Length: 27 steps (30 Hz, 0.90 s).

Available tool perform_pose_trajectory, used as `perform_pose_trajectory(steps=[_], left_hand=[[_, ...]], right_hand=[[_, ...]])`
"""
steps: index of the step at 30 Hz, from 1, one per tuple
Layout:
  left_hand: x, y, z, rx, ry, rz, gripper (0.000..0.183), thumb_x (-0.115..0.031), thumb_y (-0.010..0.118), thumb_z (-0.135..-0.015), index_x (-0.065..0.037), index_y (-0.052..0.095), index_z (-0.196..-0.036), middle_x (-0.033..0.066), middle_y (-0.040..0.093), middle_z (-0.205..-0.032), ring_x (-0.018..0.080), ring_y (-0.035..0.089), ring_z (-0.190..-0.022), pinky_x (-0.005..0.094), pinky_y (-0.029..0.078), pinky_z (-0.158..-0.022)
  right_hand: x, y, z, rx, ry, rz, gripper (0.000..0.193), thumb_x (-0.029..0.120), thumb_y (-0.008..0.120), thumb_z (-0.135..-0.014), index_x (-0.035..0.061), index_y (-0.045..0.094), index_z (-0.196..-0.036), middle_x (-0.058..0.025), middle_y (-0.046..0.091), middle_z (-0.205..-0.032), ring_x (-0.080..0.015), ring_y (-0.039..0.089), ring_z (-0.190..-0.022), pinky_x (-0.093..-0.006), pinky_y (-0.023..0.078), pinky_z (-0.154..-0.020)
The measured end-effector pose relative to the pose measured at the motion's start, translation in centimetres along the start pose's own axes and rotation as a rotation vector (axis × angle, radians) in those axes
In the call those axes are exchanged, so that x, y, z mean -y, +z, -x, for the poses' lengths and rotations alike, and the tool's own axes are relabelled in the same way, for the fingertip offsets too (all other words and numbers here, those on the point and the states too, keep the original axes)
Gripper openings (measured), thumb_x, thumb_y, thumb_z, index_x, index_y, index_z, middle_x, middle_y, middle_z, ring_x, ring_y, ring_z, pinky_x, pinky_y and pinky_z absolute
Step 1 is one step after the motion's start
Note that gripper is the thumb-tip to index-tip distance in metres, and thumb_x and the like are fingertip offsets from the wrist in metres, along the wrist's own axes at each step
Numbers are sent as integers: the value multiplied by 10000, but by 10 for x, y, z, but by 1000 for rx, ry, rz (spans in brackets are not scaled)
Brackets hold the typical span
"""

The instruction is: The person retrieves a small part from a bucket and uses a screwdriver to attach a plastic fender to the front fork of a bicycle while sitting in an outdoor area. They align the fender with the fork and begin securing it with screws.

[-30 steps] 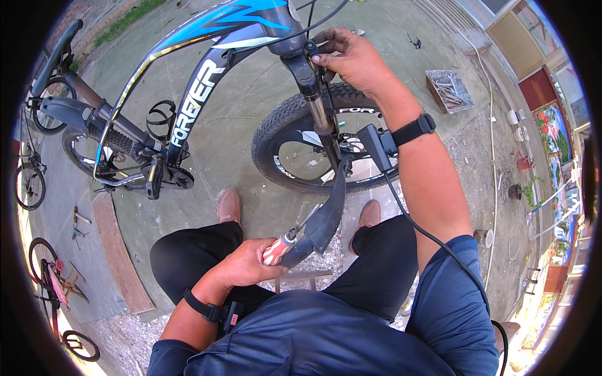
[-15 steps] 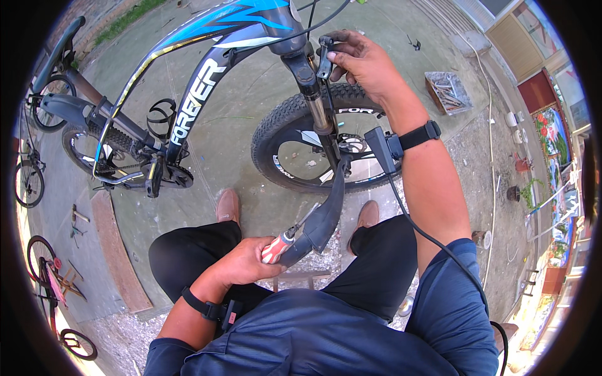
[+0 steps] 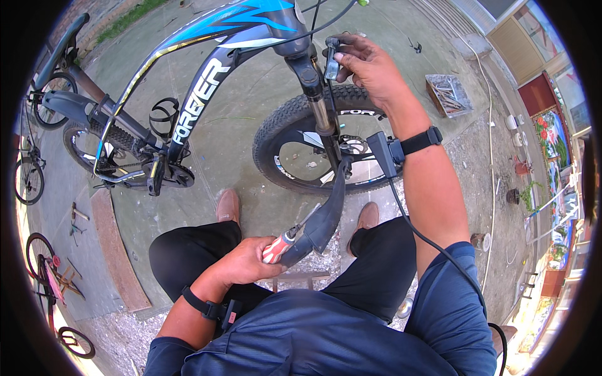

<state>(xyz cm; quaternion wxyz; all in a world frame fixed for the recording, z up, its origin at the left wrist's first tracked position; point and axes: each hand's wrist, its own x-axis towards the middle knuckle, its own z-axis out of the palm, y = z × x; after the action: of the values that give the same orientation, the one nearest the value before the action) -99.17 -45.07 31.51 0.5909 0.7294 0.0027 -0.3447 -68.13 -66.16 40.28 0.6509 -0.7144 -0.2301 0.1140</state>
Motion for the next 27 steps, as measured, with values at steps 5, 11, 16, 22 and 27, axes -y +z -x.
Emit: perform_pose_trajectory(steps=[5,11,16,22,27], left_hand=[[0,0,-1,3,-2,-26,319,-144,721,-730,0,600,-987,61,596,-799,119,518,-736,294,461,-709],[-1,-1,0,4,0,-22,332,-154,727,-726,-2,602,-992,68,609,-806,122,530,-741,295,465,-716],[0,-1,1,-4,4,-21,338,-158,732,-724,0,603,-993,67,610,-797,122,531,-736,296,468,-714],[-3,-1,1,-4,23,-21,341,-153,735,-724,1,605,-998,68,612,-800,123,533,-735,296,470,-713],[-2,-2,2,-13,25,-16,337,-151,739,-724,1,606,-995,68,612,-799,122,532,-733,295,470,-710]], right_hand=[[-8,-5,-4,-73,-150,11,346,98,639,-871,27,595,-1207,-45,657,-1004,-93,578,-777,-258,472,-654],[0,-14,4,-6,5,288,307,153,619,-893,54,627,-1184,-17,644,-918,-93,568,-759,-272,479,-670],[19,-10,8,83,63,436,300,168,633,-883,70,644,-1166,-12,639,-881,-90,539,-728,-266,469,-660],[7,-19,-5,99,-76,427,311,109,685,-826,15,651,-1120,-40,669,-921,-117,609,-804,-269,500,-752],[16,-14,-6,191,-23,463,316,35,652,-773,-16,651,-1085,-76,690,-955,-140,630,-868,-279,499,-810]])
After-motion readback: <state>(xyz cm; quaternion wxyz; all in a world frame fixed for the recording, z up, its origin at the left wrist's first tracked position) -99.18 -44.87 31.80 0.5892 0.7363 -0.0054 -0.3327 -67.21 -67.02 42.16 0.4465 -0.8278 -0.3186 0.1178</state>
